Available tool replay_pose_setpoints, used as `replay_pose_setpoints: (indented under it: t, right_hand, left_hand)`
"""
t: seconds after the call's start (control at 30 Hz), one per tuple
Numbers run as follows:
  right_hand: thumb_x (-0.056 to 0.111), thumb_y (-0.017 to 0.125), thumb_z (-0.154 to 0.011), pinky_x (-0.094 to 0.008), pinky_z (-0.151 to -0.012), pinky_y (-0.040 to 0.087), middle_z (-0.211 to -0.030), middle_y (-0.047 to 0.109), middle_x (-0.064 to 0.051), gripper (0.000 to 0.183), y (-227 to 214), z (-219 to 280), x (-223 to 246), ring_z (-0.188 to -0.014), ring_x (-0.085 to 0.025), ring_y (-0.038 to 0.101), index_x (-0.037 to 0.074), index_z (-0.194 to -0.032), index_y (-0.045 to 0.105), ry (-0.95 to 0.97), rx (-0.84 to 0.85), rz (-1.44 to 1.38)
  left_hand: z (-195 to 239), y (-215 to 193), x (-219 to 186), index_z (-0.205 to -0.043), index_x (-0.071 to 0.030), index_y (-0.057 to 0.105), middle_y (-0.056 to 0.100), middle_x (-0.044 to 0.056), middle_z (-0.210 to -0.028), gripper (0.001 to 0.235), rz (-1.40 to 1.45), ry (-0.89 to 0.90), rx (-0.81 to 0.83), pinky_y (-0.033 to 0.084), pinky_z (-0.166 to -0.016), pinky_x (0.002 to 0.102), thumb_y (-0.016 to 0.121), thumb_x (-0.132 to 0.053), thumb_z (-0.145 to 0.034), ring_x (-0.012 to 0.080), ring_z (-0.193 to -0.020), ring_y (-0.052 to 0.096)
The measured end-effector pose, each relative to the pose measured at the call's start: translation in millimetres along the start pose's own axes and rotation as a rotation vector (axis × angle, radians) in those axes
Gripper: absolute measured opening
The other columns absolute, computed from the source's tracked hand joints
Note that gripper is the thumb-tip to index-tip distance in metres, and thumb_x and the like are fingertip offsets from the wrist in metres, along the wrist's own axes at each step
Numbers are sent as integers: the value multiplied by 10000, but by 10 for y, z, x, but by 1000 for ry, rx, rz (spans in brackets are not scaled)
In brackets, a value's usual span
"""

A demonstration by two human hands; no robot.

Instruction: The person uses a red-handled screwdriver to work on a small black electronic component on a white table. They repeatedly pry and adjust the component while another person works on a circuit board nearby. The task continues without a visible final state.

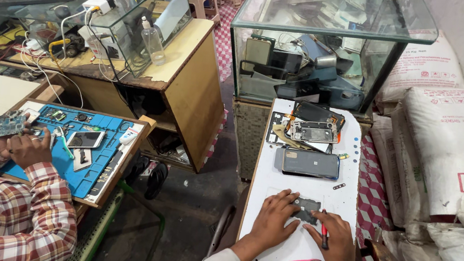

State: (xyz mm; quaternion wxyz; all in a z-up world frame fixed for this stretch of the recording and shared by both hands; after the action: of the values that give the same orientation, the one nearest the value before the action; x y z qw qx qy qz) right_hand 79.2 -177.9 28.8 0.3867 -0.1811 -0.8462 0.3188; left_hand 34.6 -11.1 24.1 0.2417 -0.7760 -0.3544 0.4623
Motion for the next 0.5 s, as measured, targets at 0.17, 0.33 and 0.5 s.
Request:
replay_pose_setpoints:
  t: [0.17,0.33,0.5]
  right_hand:
    - [255,842,-739,-402,-833,482,-973,742,-62,346,31,-36,12,-939,-254,685,93,-1021,722,23,-40,-3]
    - [234,838,-746,-388,-809,463,-946,753,-46,312,51,-35,-28,-929,-241,689,90,-998,722,7,-47,-51]
    - [214,838,-744,-369,-815,465,-929,754,-31,283,50,-22,-66,-909,-221,689,96,-976,728,17,-61,-85]
  left_hand:
    - [16,49,31,-1196,-70,697,554,105,-1504,330,-27,-8,32,310,-1159,482,745,-193,-893,302,-1476,418]
    - [37,33,13,-1195,-73,701,557,103,-1509,326,-35,0,20,313,-1159,474,742,-193,-894,299,-1475,423]
    - [26,25,9,-1193,-71,701,553,105,-1510,325,-41,-7,34,309,-1161,474,739,-192,-894,299,-1476,420]
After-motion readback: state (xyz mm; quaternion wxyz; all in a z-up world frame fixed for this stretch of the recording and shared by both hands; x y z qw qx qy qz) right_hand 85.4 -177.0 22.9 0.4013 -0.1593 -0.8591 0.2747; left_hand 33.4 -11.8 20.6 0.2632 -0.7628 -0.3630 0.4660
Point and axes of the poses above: each hand's wrist, its own z-axis away from the middle knuckle, its own y-axis out of the palm, x = y × z, the point moved 6 cm from there along -z, towards the middle knuckle
